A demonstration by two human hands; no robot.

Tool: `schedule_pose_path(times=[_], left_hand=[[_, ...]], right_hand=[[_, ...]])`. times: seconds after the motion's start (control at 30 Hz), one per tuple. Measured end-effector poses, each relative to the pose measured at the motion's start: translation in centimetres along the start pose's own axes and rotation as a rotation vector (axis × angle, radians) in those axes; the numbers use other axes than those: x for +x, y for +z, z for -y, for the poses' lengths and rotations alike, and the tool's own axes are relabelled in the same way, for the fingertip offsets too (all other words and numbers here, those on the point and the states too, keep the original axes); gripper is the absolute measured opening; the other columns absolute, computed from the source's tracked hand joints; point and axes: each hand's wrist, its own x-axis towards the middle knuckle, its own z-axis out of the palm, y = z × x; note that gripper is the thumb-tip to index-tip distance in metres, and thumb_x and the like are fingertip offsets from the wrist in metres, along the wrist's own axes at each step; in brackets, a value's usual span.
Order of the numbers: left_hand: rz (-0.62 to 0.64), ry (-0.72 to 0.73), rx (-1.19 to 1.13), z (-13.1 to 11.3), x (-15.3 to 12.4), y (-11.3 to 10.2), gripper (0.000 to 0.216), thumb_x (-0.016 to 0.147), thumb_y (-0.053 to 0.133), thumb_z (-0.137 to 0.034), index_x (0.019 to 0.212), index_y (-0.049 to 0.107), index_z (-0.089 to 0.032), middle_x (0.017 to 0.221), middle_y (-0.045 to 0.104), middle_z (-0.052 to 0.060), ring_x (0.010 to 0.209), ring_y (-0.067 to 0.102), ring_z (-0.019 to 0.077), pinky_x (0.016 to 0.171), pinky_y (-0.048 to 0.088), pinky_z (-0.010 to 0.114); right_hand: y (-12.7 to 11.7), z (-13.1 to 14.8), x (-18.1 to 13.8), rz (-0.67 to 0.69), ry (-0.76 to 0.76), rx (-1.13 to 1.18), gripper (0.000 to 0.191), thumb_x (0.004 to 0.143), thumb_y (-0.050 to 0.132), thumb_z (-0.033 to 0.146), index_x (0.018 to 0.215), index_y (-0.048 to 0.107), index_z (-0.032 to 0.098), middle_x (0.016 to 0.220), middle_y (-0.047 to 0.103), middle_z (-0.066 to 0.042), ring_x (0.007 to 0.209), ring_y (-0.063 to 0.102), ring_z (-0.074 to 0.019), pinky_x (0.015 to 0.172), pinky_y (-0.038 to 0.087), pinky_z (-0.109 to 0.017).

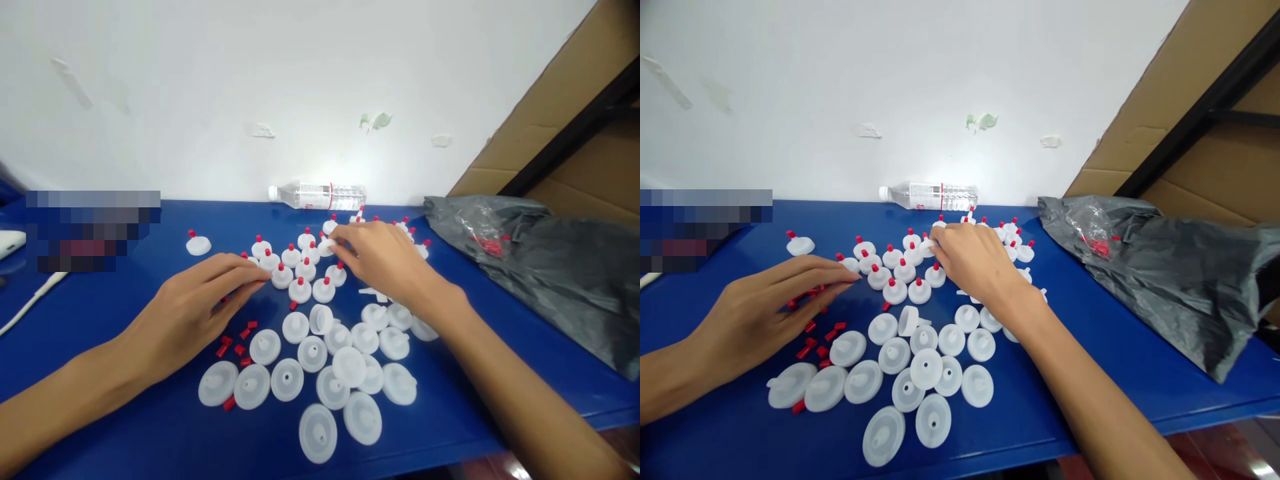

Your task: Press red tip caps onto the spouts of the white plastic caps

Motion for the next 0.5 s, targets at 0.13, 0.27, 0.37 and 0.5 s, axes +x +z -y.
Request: schedule_pose_path(times=[0.13, 0.27, 0.37, 0.5], left_hand=[[0.004, 0.001, 0.007, 0.03, 0.04, 0.08, 0.025, 0.109, 0.058, -0.022, 0.132, 0.066, -0.028, 0.120, 0.073, 0.002, 0.102, 0.074, 0.0169, 0.096, 0.059, 0.029], [0.004, 0.001, 0.007, -0.12, 0.18, 0.08, 0.023, 0.109, 0.058, -0.020, 0.130, 0.065, -0.027, 0.116, 0.072, 0.003, 0.098, 0.073, 0.0158, 0.091, 0.059, 0.028], [-0.029, 0.015, 0.012, -0.32, 0.29, 0.00, 0.023, 0.107, 0.060, -0.016, 0.127, 0.066, -0.026, 0.115, 0.072, 0.002, 0.097, 0.073, 0.0152, 0.090, 0.059, 0.027], [-0.066, 0.002, 0.008, -0.64, 0.54, -0.21, 0.019, 0.106, 0.062, -0.017, 0.122, 0.068, -0.025, 0.112, 0.074, 0.002, 0.096, 0.075, 0.0165, 0.088, 0.060, 0.027]], right_hand=[[-0.23, 0.25, -0.09, -0.045, 0.023, 0.008, 0.025, 0.108, 0.049, 0.030, 0.104, 0.071, 0.020, 0.090, 0.076, -0.005, 0.074, 0.063, -0.0192, 0.058, 0.027, -0.032], [-0.39, 0.38, -0.25, -0.113, 0.043, 0.066, 0.025, 0.108, 0.049, 0.034, 0.100, 0.067, 0.019, 0.087, 0.075, -0.004, 0.073, 0.063, -0.0185, 0.058, 0.028, -0.033], [-0.44, 0.49, -0.31, -0.170, 0.038, 0.112, 0.024, 0.107, 0.050, 0.034, 0.097, 0.066, 0.019, 0.085, 0.074, -0.003, 0.073, 0.065, -0.0178, 0.059, 0.029, -0.032], [-0.14, 0.61, -0.31, -0.221, -0.003, 0.143, 0.023, 0.106, 0.049, 0.030, 0.102, 0.069, 0.019, 0.087, 0.075, -0.003, 0.074, 0.065, -0.0173, 0.059, 0.028, -0.032]])
